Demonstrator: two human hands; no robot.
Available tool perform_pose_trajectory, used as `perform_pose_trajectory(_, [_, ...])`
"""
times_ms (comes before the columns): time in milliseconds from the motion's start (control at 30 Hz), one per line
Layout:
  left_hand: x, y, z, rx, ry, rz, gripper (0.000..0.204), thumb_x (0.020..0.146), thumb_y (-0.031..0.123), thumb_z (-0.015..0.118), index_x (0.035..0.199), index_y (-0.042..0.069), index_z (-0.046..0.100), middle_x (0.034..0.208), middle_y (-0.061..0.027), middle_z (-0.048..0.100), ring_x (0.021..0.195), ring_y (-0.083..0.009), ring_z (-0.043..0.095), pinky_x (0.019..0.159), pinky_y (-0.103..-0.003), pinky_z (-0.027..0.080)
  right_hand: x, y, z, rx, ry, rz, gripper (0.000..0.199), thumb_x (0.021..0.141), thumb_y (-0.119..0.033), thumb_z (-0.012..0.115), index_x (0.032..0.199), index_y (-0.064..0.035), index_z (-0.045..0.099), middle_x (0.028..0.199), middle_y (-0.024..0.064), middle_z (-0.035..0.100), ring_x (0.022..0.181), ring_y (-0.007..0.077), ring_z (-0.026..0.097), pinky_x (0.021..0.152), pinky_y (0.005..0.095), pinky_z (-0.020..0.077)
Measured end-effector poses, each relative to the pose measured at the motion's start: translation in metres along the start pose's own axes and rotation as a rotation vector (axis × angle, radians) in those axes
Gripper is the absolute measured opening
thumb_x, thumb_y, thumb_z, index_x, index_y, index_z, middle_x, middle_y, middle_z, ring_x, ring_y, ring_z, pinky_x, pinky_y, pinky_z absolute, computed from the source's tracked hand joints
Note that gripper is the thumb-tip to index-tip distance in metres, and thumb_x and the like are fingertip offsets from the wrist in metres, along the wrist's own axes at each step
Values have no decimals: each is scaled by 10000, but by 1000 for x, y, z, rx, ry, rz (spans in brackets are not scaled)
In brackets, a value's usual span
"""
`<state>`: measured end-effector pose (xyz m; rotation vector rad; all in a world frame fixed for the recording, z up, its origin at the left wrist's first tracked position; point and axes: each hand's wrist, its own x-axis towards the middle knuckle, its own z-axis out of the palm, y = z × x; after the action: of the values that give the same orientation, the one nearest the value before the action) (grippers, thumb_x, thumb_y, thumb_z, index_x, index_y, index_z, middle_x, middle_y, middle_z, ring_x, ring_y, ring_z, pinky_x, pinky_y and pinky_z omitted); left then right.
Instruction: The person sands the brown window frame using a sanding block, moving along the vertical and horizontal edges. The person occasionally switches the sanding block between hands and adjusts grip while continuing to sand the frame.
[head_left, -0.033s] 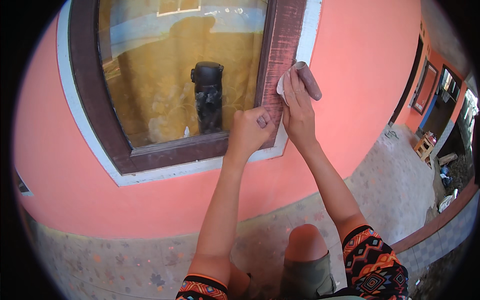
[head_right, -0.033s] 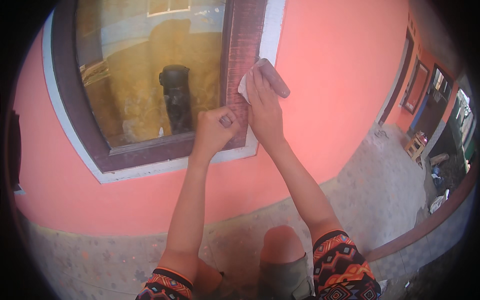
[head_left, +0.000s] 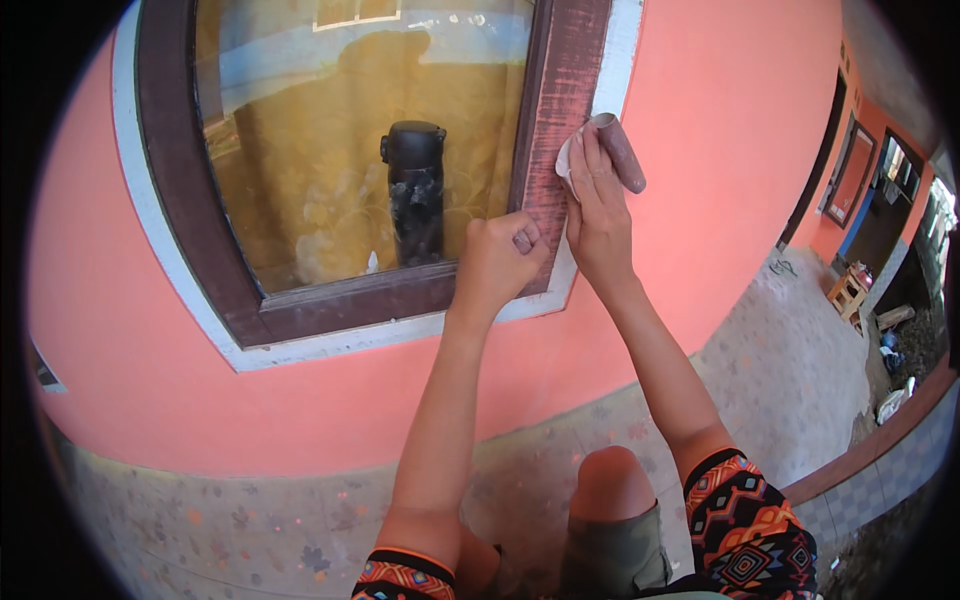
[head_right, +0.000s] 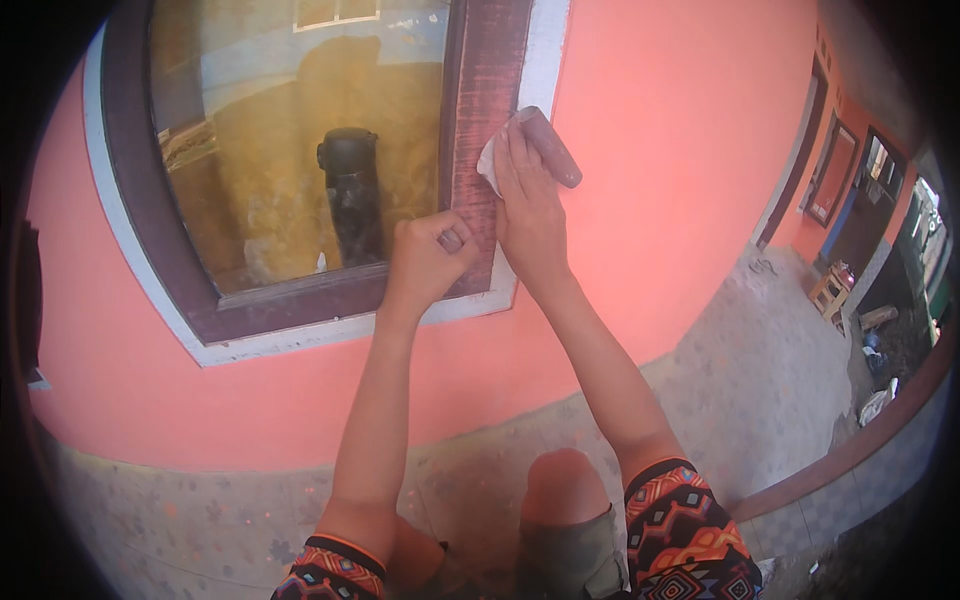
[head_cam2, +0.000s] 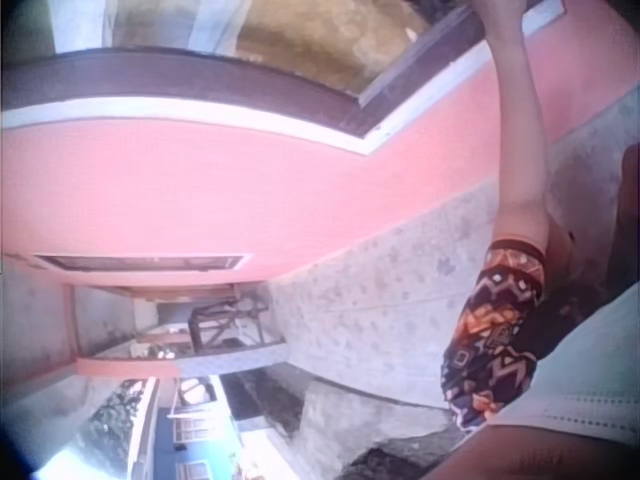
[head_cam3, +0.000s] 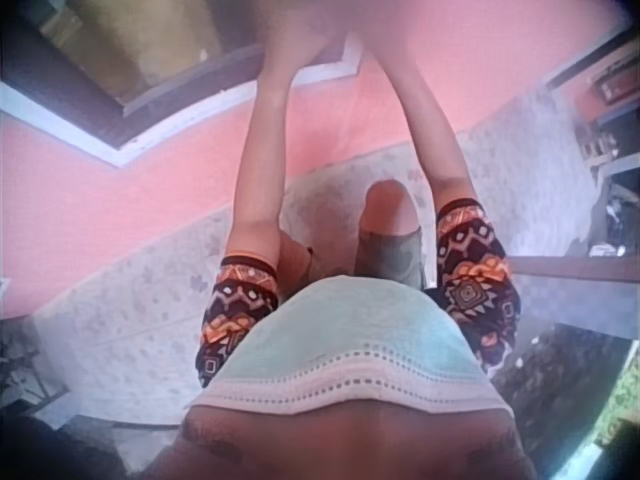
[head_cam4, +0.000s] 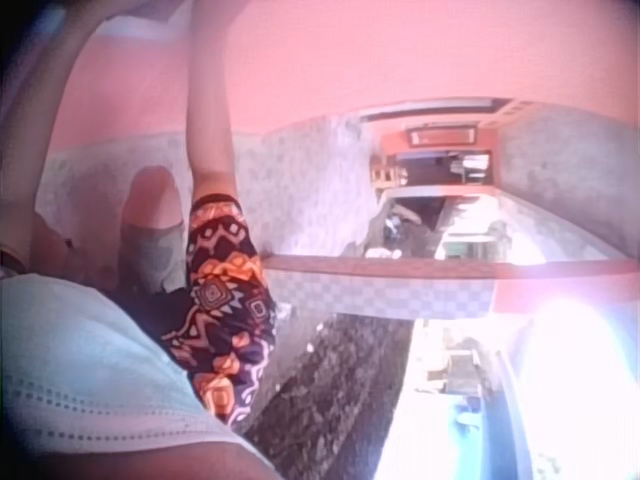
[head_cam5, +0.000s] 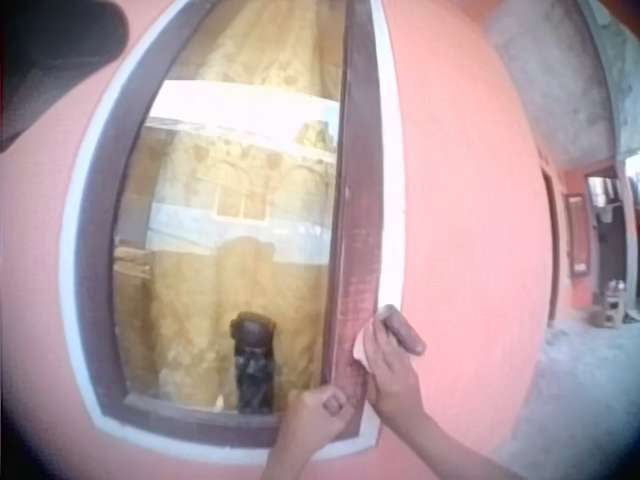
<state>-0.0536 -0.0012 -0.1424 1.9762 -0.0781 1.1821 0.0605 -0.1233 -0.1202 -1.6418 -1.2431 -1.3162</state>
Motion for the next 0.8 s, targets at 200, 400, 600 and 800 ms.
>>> perform_pose_trajectory(200, [4,0,0,28,19,-1,74,793,20,789,797,-28,733,697,-190,719,640,-288,743,647,-371,574,-5,-5,2,-14,19,-113,726,910,148,619,1610,14,480,1654,225,500,1533,452,468,1163,501,512])
perform_pose_trajectory(400, [6,-1,0,4,-13,-16,70,801,30,789,798,-23,743,700,-193,721,648,-300,747,655,-381,577,0,0,6,-19,24,-19,725,903,117,643,1604,36,479,1661,242,484,1507,455,500,1133,514,524])
perform_pose_trajectory(600, [6,-2,0,10,4,10,69,799,22,788,797,-25,737,704,-199,719,650,-308,746,655,-382,577,0,-3,9,-4,83,-18,681,937,125,628,1597,13,505,1658,234,495,1509,412,511,1152,491,530])
perform_pose_trajectory(800, [6,-3,0,28,6,7,79,798,31,787,797,-28,735,713,-199,724,660,-323,749,659,-385,580,0,-3,7,21,23,-115,620,1004,132,585,1606,17,495,1678,243,466,1536,428,472,1186,492,503])
